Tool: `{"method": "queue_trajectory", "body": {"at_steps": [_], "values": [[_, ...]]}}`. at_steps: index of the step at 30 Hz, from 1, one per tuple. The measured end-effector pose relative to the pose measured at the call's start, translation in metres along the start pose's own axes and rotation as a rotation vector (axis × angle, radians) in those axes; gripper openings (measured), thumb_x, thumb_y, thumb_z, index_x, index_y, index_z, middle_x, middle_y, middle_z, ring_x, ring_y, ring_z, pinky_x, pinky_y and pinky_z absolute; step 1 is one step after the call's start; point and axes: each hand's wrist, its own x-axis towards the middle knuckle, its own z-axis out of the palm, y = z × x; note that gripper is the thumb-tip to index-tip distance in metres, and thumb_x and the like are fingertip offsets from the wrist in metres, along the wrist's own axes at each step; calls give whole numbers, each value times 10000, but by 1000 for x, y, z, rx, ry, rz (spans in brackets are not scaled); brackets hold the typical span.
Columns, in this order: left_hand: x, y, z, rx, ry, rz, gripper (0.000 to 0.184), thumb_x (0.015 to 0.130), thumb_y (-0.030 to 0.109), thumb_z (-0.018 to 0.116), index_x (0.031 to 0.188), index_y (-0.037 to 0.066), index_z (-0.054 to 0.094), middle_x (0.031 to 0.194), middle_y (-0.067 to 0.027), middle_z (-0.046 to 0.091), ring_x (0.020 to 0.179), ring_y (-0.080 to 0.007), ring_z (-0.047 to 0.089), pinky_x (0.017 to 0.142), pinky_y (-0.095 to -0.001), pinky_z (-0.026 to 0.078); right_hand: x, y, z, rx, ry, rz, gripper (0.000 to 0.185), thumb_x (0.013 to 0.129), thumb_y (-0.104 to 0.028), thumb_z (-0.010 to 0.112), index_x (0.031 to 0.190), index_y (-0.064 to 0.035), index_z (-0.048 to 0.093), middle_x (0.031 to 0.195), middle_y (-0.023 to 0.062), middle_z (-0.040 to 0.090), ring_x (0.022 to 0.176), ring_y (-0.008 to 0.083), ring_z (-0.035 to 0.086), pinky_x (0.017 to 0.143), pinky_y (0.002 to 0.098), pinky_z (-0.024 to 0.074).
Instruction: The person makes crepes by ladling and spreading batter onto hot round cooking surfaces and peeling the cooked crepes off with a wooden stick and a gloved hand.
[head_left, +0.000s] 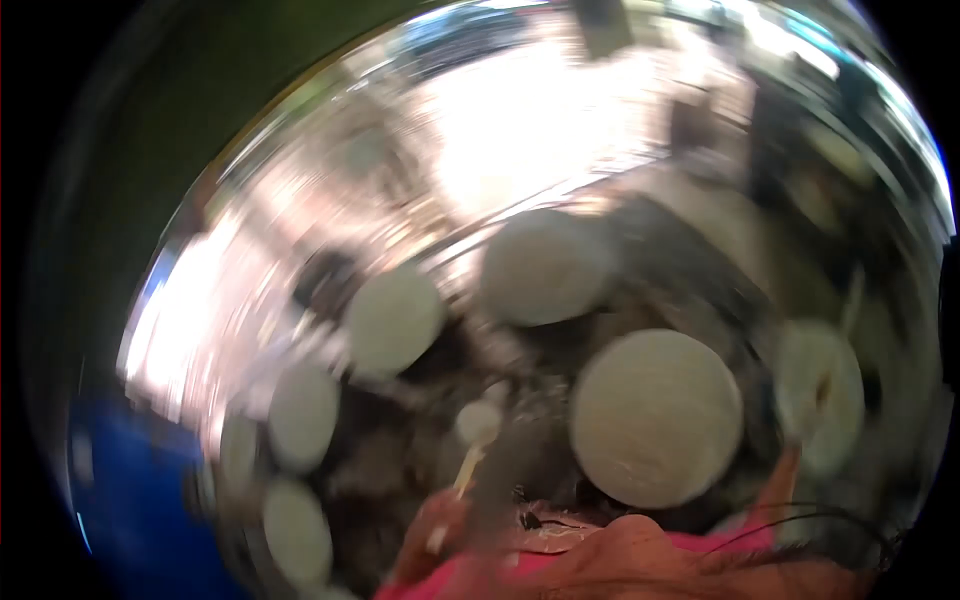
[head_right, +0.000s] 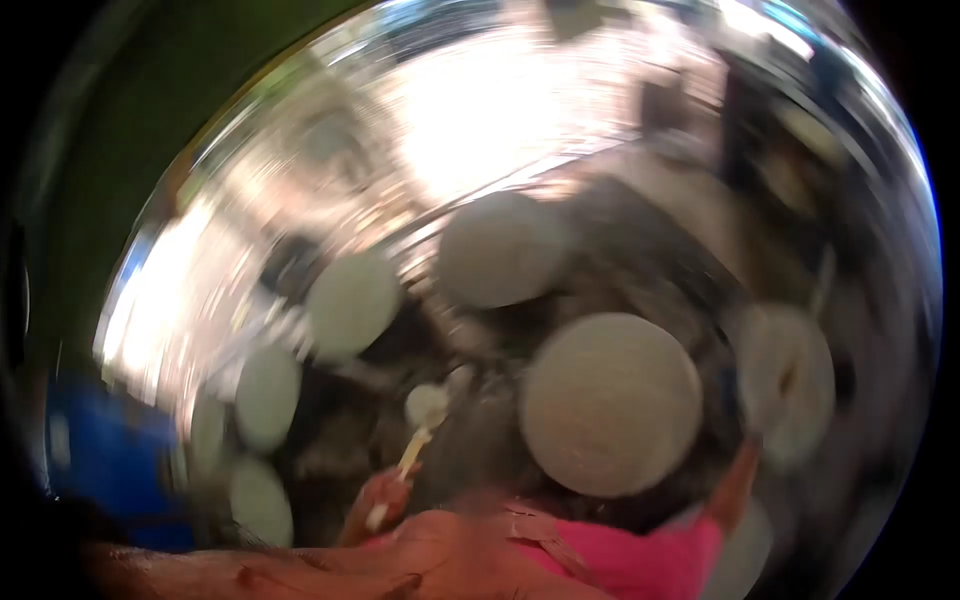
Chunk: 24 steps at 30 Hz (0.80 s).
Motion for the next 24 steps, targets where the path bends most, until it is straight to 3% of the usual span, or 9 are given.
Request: {"method": "queue_trajectory", "body": {"at_steps": [3, 4, 8, 9, 12, 14, 18, 22, 24], "values": [[-49, -34, -33, -190, -104, 185, 111, 942, 145, 498, 1030, 87, 464, 635, 43, 344, 471, -12, 327, 365, -160, 280, -89, -42, 85, 171, -592, 222, 447, 908, -326, 537, 1189, 20, 517, 1038, 169, 623, 918, 325, 605, 692, 409, 512], [-65, -46, -45, -242, -144, 262, 110, 941, 145, 499, 1027, 86, 464, 636, 43, 343, 471, -12, 327, 365, -160, 279, -110, -38, 107, -325, -650, -557, 423, 930, -336, 512, 1175, 7, 552, 934, 146, 641, 784, 282, 611, 613, 379, 497], [-133, -82, -117, -432, -225, 597, 103, 939, 141, 503, 1014, 83, 464, 637, 45, 342, 475, -10, 328, 367, -159, 277, -335, -91, 185, -556, -1569, -88, 411, 903, -336, 559, 1083, 28, 621, 803, 132, 654, 641, 234, 560, 581, 356, 454], [-152, -90, -142, -456, -228, 665, 142, 920, 127, 516, 1048, 138, 457, 634, 37, 350, 463, -14, 324, 356, -161, 271, -406, -124, 170, -381, -1676, -651, 408, 892, -325, 572, 1047, 48, 627, 834, 157, 661, 683, 253, 584, 632, 364, 466], [-218, -148, -196, -523, -277, 935, 495, 921, 111, 501, 1354, 309, 366, 599, -9, 368, 378, -57, 310, 293, -173, 267, -577, -152, 125, 296, -2133, -854, 326, 867, -225, 593, 1029, 57, 617, 911, 212, 654, 812, 331, 604, 756, 386, 452], [-273, -178, -223, -466, 69, 1188, 635, 861, 66, 542, 1400, 295, 296, 633, -26, 409, 379, -80, 341, 290, -187, 280, -692, -206, 56, 121, -2458, -990, 292, 862, -214, 595, 1016, 33, 616, 843, 168, 655, 746, 228, 608, 695, 352, 457], [-346, -202, -311, -450, 696, 1210, 651, 810, 33, 576, 1384, 197, 316, 754, -29, 481, 398, -106, 404, 299, -207, 326, -871, -253, -70, 362, -2518, -1586, 397, 797, -344, 651, 1077, -63, 626, 963, 206, 643, 906, 382, 603, 761, 423, 471], [-358, -218, -470, -663, 547, 1208, 462, 814, 73, 590, 1241, 84, 413, 633, -35, 487, 392, -117, 436, 312, -254, 365, -979, -269, -215, 300, -2269, -2386, 323, 783, -412, 589, 887, -112, 652, 807, 155, 659, 794, 339, 636, 689, 461, 484], [-323, -218, -574, -605, 839, 927, 393, 812, 95, 601, 1161, 62, 423, 581, -33, 463, 389, -127, 452, 311, -270, 365, -1012, -218, -250, 340, -2182, -2726, 317, 772, -409, 595, 854, -108, 657, 801, 145, 664, 777, 335, 642, 689, 464, 488]]}}
